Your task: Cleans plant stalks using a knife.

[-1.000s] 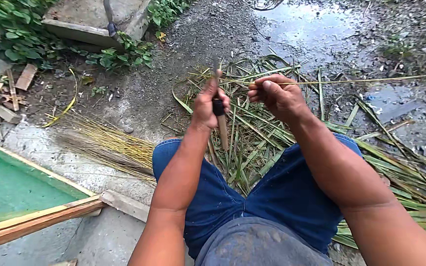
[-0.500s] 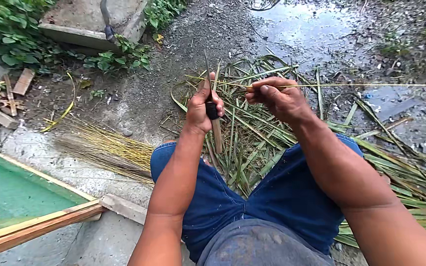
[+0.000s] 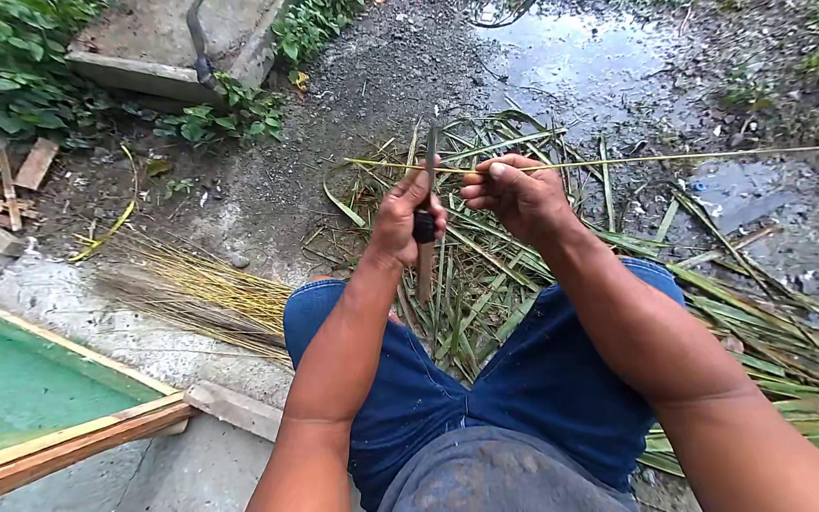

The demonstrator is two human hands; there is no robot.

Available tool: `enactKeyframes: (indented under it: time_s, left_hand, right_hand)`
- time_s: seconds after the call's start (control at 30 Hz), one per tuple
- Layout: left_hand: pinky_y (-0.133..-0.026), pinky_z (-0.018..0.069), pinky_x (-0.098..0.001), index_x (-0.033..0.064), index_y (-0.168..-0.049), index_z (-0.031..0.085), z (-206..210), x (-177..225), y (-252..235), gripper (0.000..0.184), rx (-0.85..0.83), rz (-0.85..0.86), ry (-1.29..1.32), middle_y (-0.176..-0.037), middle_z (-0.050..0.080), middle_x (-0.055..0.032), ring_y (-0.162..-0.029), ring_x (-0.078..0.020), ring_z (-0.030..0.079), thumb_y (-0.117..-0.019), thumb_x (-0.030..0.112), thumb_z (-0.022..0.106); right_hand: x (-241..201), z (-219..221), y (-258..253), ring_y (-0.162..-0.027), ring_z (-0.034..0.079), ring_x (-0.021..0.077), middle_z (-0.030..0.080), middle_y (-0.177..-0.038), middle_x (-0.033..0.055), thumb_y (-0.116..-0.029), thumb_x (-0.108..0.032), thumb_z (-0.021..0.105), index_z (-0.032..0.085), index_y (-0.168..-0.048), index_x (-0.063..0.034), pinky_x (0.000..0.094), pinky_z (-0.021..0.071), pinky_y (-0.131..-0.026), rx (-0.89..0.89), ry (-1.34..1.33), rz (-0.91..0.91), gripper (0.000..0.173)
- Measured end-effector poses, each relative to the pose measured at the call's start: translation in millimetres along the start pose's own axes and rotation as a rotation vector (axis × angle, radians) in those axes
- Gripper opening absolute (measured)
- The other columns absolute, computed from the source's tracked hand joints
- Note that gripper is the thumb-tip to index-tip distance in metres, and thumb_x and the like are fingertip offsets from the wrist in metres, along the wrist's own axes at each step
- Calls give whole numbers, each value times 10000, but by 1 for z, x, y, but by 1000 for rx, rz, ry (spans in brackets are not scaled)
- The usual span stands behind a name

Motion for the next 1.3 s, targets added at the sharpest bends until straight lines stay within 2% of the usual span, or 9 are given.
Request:
enactKeyframes:
  time_s: [0.33, 0.6, 0.73, 0.83, 0.9, 1.0, 1.1, 1.2, 1.3]
  left_hand:
    - [-476, 530, -235, 187, -1353, 549, -4, 3, -5, 339, 9, 20, -4, -613, 576, 42, -497, -80, 578, -1114, 272, 325]
    - [-464, 514, -234, 226, -1192, 624, -59, 44, -17, 333, 426, 184, 168, -654, 568, 52, -495, -75, 557, -1119, 401, 350]
    - [-474, 529, -232, 201, -1307, 570, -27, 24, -2, 375, 278, 86, 0, -635, 562, 55, -504, -70, 572, -1129, 359, 281]
    - [-484, 542, -254, 169, -1404, 520, -2, 3, 5, 361, 100, -37, -54, -635, 559, 18, -516, -104, 587, -1120, 310, 347]
    - [-486, 534, -245, 197, -1388, 536, -4, 3, 3, 348, 36, -24, -5, -622, 561, 30, -511, -93, 580, -1118, 311, 348]
    - [-486, 524, -226, 249, -1268, 600, -37, 25, -5, 370, 175, 101, 83, -625, 562, 76, -506, -56, 560, -1126, 379, 284]
    - [-465, 510, -230, 237, -1140, 639, -62, 47, -8, 342, 376, 201, 189, -634, 562, 67, -495, -66, 553, -1119, 400, 339]
    - [-471, 518, -234, 232, -1184, 628, -54, 43, -3, 356, 377, 184, 109, -633, 564, 63, -501, -71, 565, -1124, 400, 320]
    - [-484, 530, -227, 198, -1295, 573, -29, 15, 3, 384, 213, 37, -21, -640, 567, 65, -513, -59, 570, -1125, 359, 268]
  right_hand:
    - [-3, -1, 2, -803, 762, 213, 760, -941, 143, -1069, -54, 381, 639, -1053, -2, 346, 647, -755, 25, -61, 39, 264]
    - [-26, -30, 0, -851, 764, 222, 766, -980, 121, -1058, -68, 411, 661, -1056, -29, 383, 646, -817, 20, 102, -134, 252]
    - [-15, -24, -1, -920, 750, 222, 751, -1038, 117, -1057, -74, 426, 643, -1127, -4, 397, 631, -874, 4, 193, -149, 239]
    - [-1, -14, -2, -941, 750, 238, 748, -1066, 134, -1054, -68, 450, 654, -1152, 21, 414, 629, -889, -72, 220, -143, 243]
    - [0, -12, -2, -946, 752, 233, 751, -1075, 127, -1058, -69, 450, 664, -1148, 11, 415, 629, -897, -145, 225, -153, 245]
    - [-12, -22, -2, -935, 750, 209, 758, -1063, 98, -1060, -105, 457, 679, -1137, -36, 401, 627, -888, -181, 212, -204, 244]
    - [-27, -36, -2, -958, 743, 210, 750, -1079, 89, -1061, -102, 447, 674, -1137, -49, 405, 619, -912, -140, 228, -250, 246]
    - [-26, -41, -4, -957, 746, 224, 749, -1078, 104, -1049, -80, 448, 653, -1146, -24, 416, 621, -914, -83, 291, -244, 234]
    - [-13, -31, -6, -952, 745, 232, 740, -1080, 118, -1047, -64, 468, 611, -1137, -12, 424, 626, -897, -55, 343, -231, 176]
Point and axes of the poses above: each hand's wrist, its own y-axis away from the middle knuckle, its own z-axis out of the palm, x = y × z, the point moved 1 cm from there along -y, towards the middle knuckle
